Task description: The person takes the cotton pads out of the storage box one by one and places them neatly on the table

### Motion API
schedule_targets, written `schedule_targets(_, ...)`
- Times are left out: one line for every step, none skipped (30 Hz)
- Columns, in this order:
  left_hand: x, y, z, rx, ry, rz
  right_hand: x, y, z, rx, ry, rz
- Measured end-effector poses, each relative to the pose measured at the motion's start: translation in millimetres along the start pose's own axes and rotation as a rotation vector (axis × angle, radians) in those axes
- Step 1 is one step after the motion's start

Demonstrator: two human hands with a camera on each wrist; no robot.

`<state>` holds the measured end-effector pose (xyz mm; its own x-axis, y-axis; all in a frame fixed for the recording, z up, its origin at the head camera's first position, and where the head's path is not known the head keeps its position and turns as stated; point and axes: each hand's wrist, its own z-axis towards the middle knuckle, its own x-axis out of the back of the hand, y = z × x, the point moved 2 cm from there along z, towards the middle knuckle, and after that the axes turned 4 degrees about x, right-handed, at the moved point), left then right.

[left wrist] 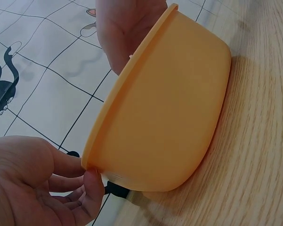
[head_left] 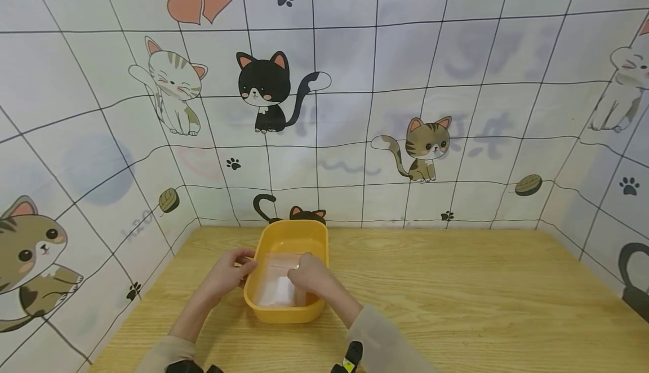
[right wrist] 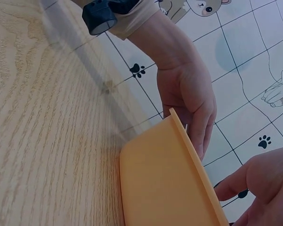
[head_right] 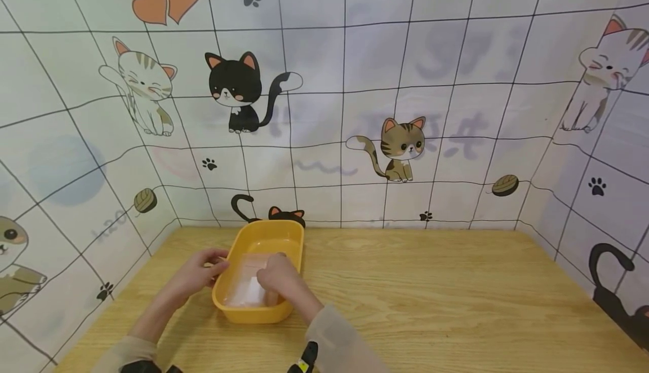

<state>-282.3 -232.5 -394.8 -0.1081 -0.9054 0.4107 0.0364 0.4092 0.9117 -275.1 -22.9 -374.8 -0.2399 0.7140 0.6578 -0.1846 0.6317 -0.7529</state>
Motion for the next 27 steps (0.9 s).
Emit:
schedule_targets(-0.1,-0.2,0.2,-0.001,0.001,0.000,0.0,0.8,0.0,0.004,0.004,0.015)
schedule_targets(-0.2,-0.3,0.5,-0.001,0.001,0.000,0.2,1.5,-0.2,0.011,0.010,0.028)
schedule_targets(-0.2,-0.3,0.9,0.003,0.005,-0.002,0.0,2.5,-0.3,0.014,0.012,0.047)
schedule_targets(-0.4,-0.1,0.8,0.003,0.003,0.002,0.1,3.3,-0.4,0.020,0.016,0.062)
schedule_targets(-0.3,-0.2,1.2,0.005,0.005,0.000,0.1,4.4,-0.5,0.029,0.023,0.080)
schedule_targets(-0.2,-0.2,1.3,0.009,0.005,0.002,0.2,5.1,-0.7,0.034,0.031,0.093)
schedule_targets(-0.2,-0.3,1.7,0.015,0.010,0.000,0.5,5.8,-0.8,0.037,0.040,0.112)
schedule_targets(-0.2,-0.1,1.8,0.018,0.010,0.000,0.6,6.5,-0.9,0.037,0.050,0.129)
schedule_targets(-0.1,0.0,1.8,0.019,0.009,0.001,0.9,6.9,-1.2,0.033,0.060,0.150)
schedule_targets(-0.1,0.3,1.6,0.017,0.007,0.006,1.4,6.9,-1.6,0.029,0.073,0.169)
schedule_targets(0.0,0.2,1.8,0.018,0.008,0.003,1.8,6.8,-1.9,0.020,0.085,0.192)
schedule_targets(-0.2,0.5,1.6,0.017,0.007,0.005,2.0,6.8,-2.1,0.014,0.098,0.213)
schedule_targets(-0.3,0.6,1.7,0.015,0.007,0.003,2.3,6.6,-2.2,0.007,0.109,0.238)
schedule_targets(-0.3,0.8,1.5,0.011,0.004,0.003,2.5,6.2,-2.2,0.004,0.121,0.250)
schedule_targets(-0.3,1.0,1.5,0.007,0.002,0.003,2.6,5.8,-2.0,0.002,0.130,0.263)
schedule_targets(-0.4,1.2,1.3,0.005,0.000,0.002,2.7,5.2,-1.8,0.001,0.137,0.276)
schedule_targets(-0.4,1.1,1.4,0.005,0.000,-0.001,2.5,5.1,-1.5,0.000,0.143,0.286)
schedule_targets(-0.4,1.1,1.1,0.007,0.000,-0.002,2.2,5.3,-1.0,0.001,0.150,0.290)
schedule_targets(-0.4,1.0,1.2,0.013,0.003,-0.004,2.0,5.2,-0.7,0.001,0.155,0.297)
schedule_targets(-0.4,1.0,1.0,0.018,0.005,-0.005,1.6,5.3,-0.3,0.003,0.159,0.303)
schedule_targets(-0.4,0.9,1.0,0.023,0.006,-0.005,1.2,5.6,0.2,0.003,0.162,0.310)
schedule_targets(-0.3,1.1,0.7,0.026,0.007,-0.005,0.8,5.9,0.6,0.006,0.166,0.314)
schedule_targets(-0.3,0.8,0.8,0.030,0.010,-0.006,0.4,6.4,1.1,0.007,0.170,0.312)
schedule_targets(-0.3,0.8,0.7,0.035,0.013,-0.008,0.0,6.9,1.4,0.011,0.174,0.312)
schedule_targets(-0.3,0.7,0.7,0.037,0.016,-0.011,-0.3,7.0,1.7,0.015,0.176,0.316)
schedule_targets(-0.3,0.8,0.5,0.034,0.013,-0.010,-0.7,7.2,1.9,0.019,0.176,0.319)
schedule_targets(-0.5,1.1,0.1,0.030,0.009,-0.008,-1.1,7.3,2.3,0.022,0.175,0.322)
